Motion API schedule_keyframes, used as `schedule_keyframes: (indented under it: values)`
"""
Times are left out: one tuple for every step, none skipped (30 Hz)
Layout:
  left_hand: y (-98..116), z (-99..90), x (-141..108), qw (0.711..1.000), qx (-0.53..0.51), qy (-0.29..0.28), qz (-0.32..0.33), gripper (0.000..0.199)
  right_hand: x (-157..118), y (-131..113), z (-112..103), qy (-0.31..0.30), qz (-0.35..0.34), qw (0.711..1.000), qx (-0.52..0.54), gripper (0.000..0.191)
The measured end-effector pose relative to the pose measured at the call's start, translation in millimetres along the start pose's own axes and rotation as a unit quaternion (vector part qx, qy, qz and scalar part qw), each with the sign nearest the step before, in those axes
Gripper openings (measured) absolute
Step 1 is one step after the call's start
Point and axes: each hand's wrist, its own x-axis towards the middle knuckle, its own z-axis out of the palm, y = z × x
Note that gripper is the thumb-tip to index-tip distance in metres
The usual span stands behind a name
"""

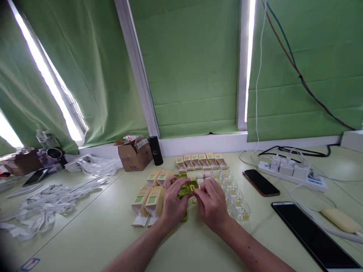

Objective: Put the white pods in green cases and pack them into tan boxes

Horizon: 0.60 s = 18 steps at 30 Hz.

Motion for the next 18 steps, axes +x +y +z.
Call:
schedule_keyframes:
  values:
    - [-1.3, -0.7, 0.7, 1.0, 0.001, 0.003, -0.009, 0.043, 0.0, -1.6, -0.3, 0.001, -0.004, 1.0, 0.004, 0.018]
    - [-2.3, -1.7, 1.5, 1.0, 0.001, 0.006, -0.019, 0.043, 0.0, -3.3, -0.6, 0.004, -0.009, 1.0, 0.009, 0.017]
    - [-3.0, -2.9, 2.5, 1.0, 0.0, 0.01, -0.03, 0.044, 0.1, -4.9, -1.0, 0.008, -0.014, 1.0, 0.013, 0.017]
    - [-3.5, -4.2, 3.5, 0.999, -0.002, 0.013, -0.04, 0.044, 0.4, -6.2, -1.6, 0.013, -0.017, 1.0, 0.017, 0.016]
    - [-3.9, -5.5, 4.6, 0.999, -0.004, 0.017, -0.051, 0.044, 0.8, -7.0, -2.3, 0.017, -0.019, 0.999, 0.02, 0.016]
    - [-4.2, -6.6, 5.6, 0.998, -0.007, 0.023, -0.061, 0.044, 1.3, -7.3, -3.0, 0.02, -0.019, 0.999, 0.023, 0.017]
    - [-4.6, -7.4, 6.5, 0.997, -0.01, 0.03, -0.071, 0.044, 1.8, -7.0, -3.7, 0.022, -0.016, 0.999, 0.025, 0.017]
    - [-5.2, -7.9, 7.3, 0.996, -0.014, 0.037, -0.083, 0.044, 2.2, -6.0, -4.2, 0.021, -0.012, 0.999, 0.027, 0.017]
    - [-6.1, -8.0, 8.1, 0.994, -0.017, 0.044, -0.095, 0.045, 2.4, -4.3, -4.3, 0.016, -0.007, 0.999, 0.028, 0.017]
    - [-7.2, -7.9, 8.7, 0.992, -0.022, 0.052, -0.109, 0.045, 2.3, -2.2, -4.1, 0.007, -0.002, 1.0, 0.03, 0.017]
    - [-8.3, -7.5, 9.3, 0.99, -0.026, 0.059, -0.123, 0.045, 2.0, 0.3, -3.2, -0.006, 0.004, 1.0, 0.03, 0.017]
    - [-9.5, -7.0, 9.7, 0.988, -0.032, 0.067, -0.137, 0.045, 1.3, 2.9, -1.8, -0.022, 0.01, 0.999, 0.028, 0.016]
    - [-10.5, -6.5, 10.2, 0.985, -0.037, 0.075, -0.153, 0.045, 0.6, 5.5, 0.1, -0.042, 0.016, 0.999, 0.023, 0.015]
    - [-11.3, -6.1, 10.5, 0.981, -0.043, 0.083, -0.168, 0.045, -0.1, 7.7, 2.4, -0.066, 0.022, 0.997, 0.014, 0.015]
    - [-11.6, -5.8, 10.8, 0.978, -0.048, 0.089, -0.182, 0.045, -0.5, 9.5, 4.9, -0.095, 0.029, 0.995, 0.001, 0.015]
    - [-11.6, -5.6, 11.0, 0.976, -0.053, 0.093, -0.192, 0.046, -0.4, 10.6, 7.3, -0.128, 0.036, 0.991, -0.016, 0.016]
    - [-11.2, -5.7, 11.1, 0.974, -0.056, 0.093, -0.199, 0.045, 0.4, 11.0, 9.6, -0.166, 0.045, 0.984, -0.036, 0.017]
    - [-10.6, -5.9, 11.3, 0.974, -0.057, 0.091, -0.201, 0.044, 2.0, 10.8, 11.6, -0.213, 0.055, 0.974, -0.058, 0.018]
